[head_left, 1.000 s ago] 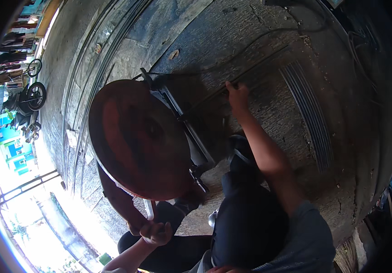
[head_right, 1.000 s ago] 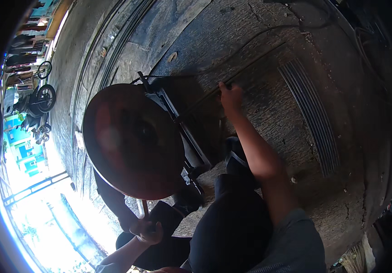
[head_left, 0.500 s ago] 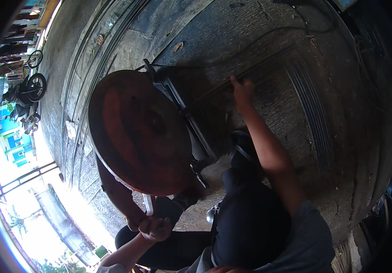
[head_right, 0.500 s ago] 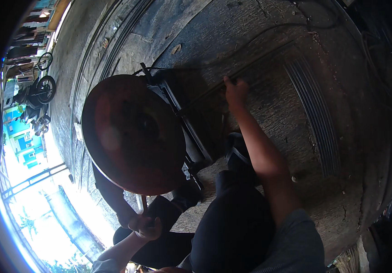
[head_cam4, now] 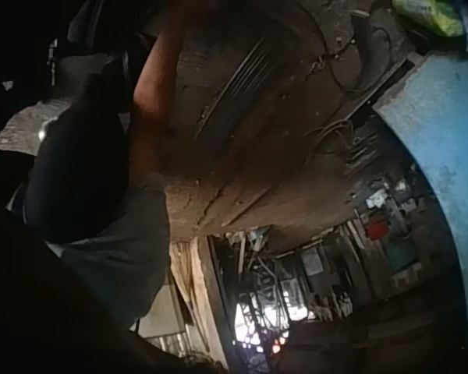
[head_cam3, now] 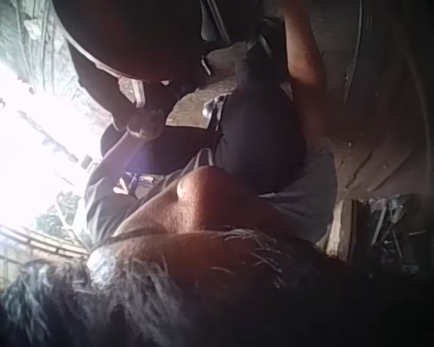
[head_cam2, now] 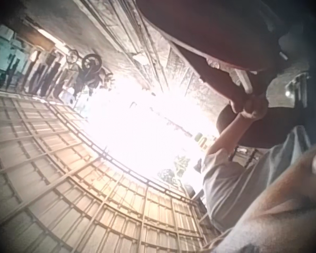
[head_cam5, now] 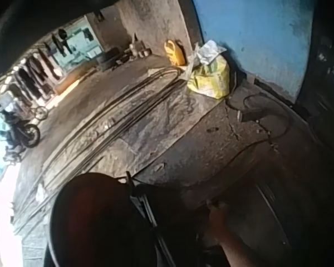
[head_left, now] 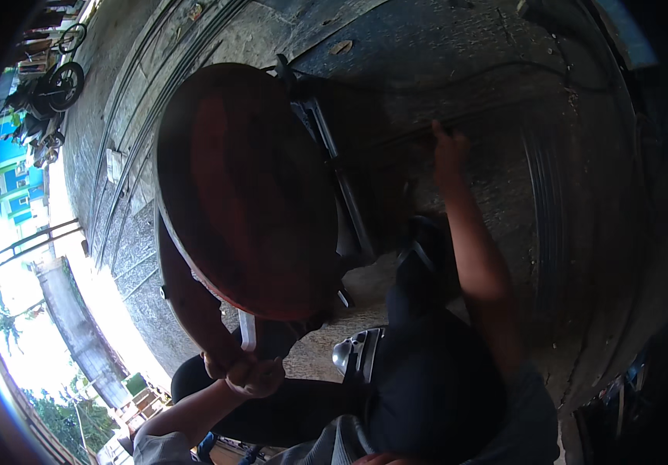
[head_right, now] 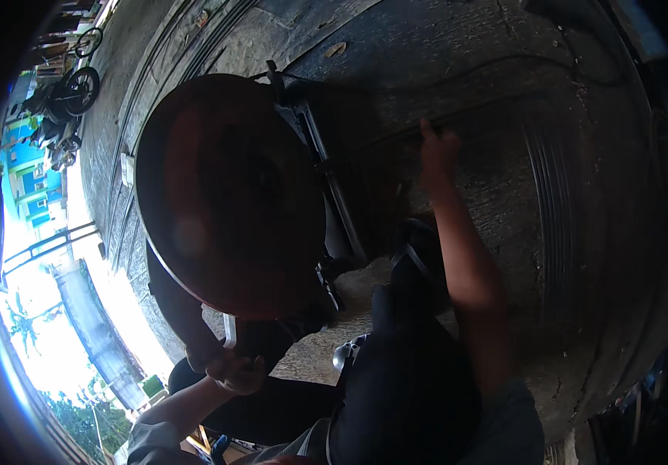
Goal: The person is using a metal chop saw to cut metal tubing into shorter pieces.
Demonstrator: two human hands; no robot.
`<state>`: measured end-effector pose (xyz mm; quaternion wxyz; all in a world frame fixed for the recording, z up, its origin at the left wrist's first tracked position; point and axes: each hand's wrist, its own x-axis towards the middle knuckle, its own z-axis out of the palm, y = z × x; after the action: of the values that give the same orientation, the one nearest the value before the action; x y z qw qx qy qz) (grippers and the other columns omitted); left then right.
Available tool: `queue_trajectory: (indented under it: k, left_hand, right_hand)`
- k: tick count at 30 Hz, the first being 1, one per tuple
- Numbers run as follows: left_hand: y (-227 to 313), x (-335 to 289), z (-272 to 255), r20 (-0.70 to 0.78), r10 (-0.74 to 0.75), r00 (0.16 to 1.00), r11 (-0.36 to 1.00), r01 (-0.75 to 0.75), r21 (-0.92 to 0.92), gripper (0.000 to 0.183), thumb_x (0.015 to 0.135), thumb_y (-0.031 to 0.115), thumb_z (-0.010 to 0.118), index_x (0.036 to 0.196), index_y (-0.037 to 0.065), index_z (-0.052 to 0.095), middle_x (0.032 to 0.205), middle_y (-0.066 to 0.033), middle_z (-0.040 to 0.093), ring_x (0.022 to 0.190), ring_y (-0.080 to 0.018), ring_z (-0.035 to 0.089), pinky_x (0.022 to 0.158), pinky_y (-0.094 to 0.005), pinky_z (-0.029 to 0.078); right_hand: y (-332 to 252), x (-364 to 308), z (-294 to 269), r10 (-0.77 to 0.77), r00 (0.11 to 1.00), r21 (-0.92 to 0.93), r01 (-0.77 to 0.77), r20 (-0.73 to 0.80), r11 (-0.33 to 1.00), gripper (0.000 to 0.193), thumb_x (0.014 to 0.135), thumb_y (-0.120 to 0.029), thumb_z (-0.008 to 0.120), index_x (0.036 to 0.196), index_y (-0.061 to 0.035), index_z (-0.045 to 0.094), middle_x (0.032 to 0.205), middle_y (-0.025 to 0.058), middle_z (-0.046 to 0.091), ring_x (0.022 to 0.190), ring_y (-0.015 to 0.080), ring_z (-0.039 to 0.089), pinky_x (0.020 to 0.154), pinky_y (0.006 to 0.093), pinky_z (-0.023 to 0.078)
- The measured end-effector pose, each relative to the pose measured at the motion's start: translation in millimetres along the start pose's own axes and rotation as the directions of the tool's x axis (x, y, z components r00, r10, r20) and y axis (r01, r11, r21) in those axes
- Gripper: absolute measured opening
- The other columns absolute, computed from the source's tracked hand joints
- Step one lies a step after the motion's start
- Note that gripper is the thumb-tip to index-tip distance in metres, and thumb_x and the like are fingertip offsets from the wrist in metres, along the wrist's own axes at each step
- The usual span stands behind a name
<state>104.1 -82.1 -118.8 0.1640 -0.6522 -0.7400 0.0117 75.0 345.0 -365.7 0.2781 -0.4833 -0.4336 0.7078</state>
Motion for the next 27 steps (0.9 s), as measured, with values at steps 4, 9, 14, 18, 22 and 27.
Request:
queue_trajectory:
  k: [4, 9, 14, 18, 22, 27]
  left_hand:
    - [-1, -9, 0, 0.034, 0.126, 0.991, 0.992, -0.125, -0.034, 0.025, 0.061, 0.015, 0.072, 0.082, 0.016, 0.059, 0.089, -0.0022, 0.049, 0.078, -0.0242, 0.05, 0.065, -0.0357, 0.042]
    - [4, -26, 2, 0.034, 0.064, 0.997, 0.998, -0.064, 0.001, 0.022, 0.064, 0.018, 0.072, 0.083, 0.018, 0.061, 0.093, -0.0011, 0.052, 0.086, -0.0237, 0.052, 0.067, -0.0358, 0.045]
    - [18, -47, 4, 0.03, 0.077, 0.997, 0.997, -0.078, 0.026, 0.023, 0.066, 0.02, 0.072, 0.086, 0.019, 0.061, 0.096, -0.0017, 0.053, 0.089, -0.0234, 0.052, 0.068, -0.036, 0.045]
    - [24, -69, 6, 0.021, 0.106, 0.994, 0.993, -0.107, 0.047, 0.024, 0.068, 0.021, 0.072, 0.089, 0.019, 0.062, 0.099, -0.0022, 0.054, 0.091, -0.0232, 0.053, 0.069, -0.0362, 0.046]
    - [26, -88, 7, 0.007, 0.152, 0.988, 0.986, -0.152, 0.074, 0.025, 0.069, 0.023, 0.072, 0.091, 0.02, 0.062, 0.101, -0.0027, 0.055, 0.094, -0.0231, 0.053, 0.069, -0.0364, 0.046]
    - [24, -94, 7, -0.018, 0.191, 0.981, 0.977, -0.189, 0.094, 0.025, 0.071, 0.023, 0.071, 0.094, 0.021, 0.063, 0.102, -0.0036, 0.056, 0.096, -0.023, 0.054, 0.072, -0.0379, 0.047]
  right_hand:
    - [7, 6, 0, -0.09, 0.996, -0.163, 0.085, -0.022, 0.983, 0.022, 0.082, -0.017, 0.066, 0.09, 0.003, 0.06, 0.081, 0.0057, 0.058, 0.07, 0.014, 0.05, 0.062, 0.032, 0.043]
    - [21, 17, -7, 0.049, 0.996, -0.018, -0.05, -0.069, 0.999, 0.02, 0.079, -0.017, 0.07, 0.08, -0.0002, 0.059, 0.073, 0.0026, 0.054, 0.065, 0.0122, 0.045, 0.059, 0.0322, 0.038]
    - [25, 21, -13, 0.039, 0.999, 0.005, -0.039, -0.008, 0.999, 0.021, 0.078, -0.016, 0.072, 0.077, -0.0017, 0.057, 0.073, 0.0029, 0.054, 0.065, 0.0121, 0.045, 0.056, 0.031, 0.039]
    - [21, 19, -8, 0.076, 0.997, 0.165, -0.079, 0.024, 0.983, 0.018, 0.079, -0.014, 0.07, 0.081, -0.0016, 0.056, 0.078, 0.0047, 0.056, 0.068, 0.0143, 0.052, 0.059, 0.0321, 0.047]
    - [15, 13, -5, 0.082, 0.996, 0.198, -0.089, 0.046, 0.976, 0.017, 0.08, -0.012, 0.068, 0.084, -0.0011, 0.056, 0.082, 0.0059, 0.056, 0.071, 0.0167, 0.056, 0.064, 0.0344, 0.052]
    - [16, 12, -11, -0.034, 0.995, -0.046, 0.038, 0.093, 0.998, 0.019, 0.08, -0.014, 0.069, 0.083, -0.0006, 0.056, 0.083, 0.0066, 0.057, 0.07, 0.0167, 0.055, 0.066, 0.0344, 0.052]
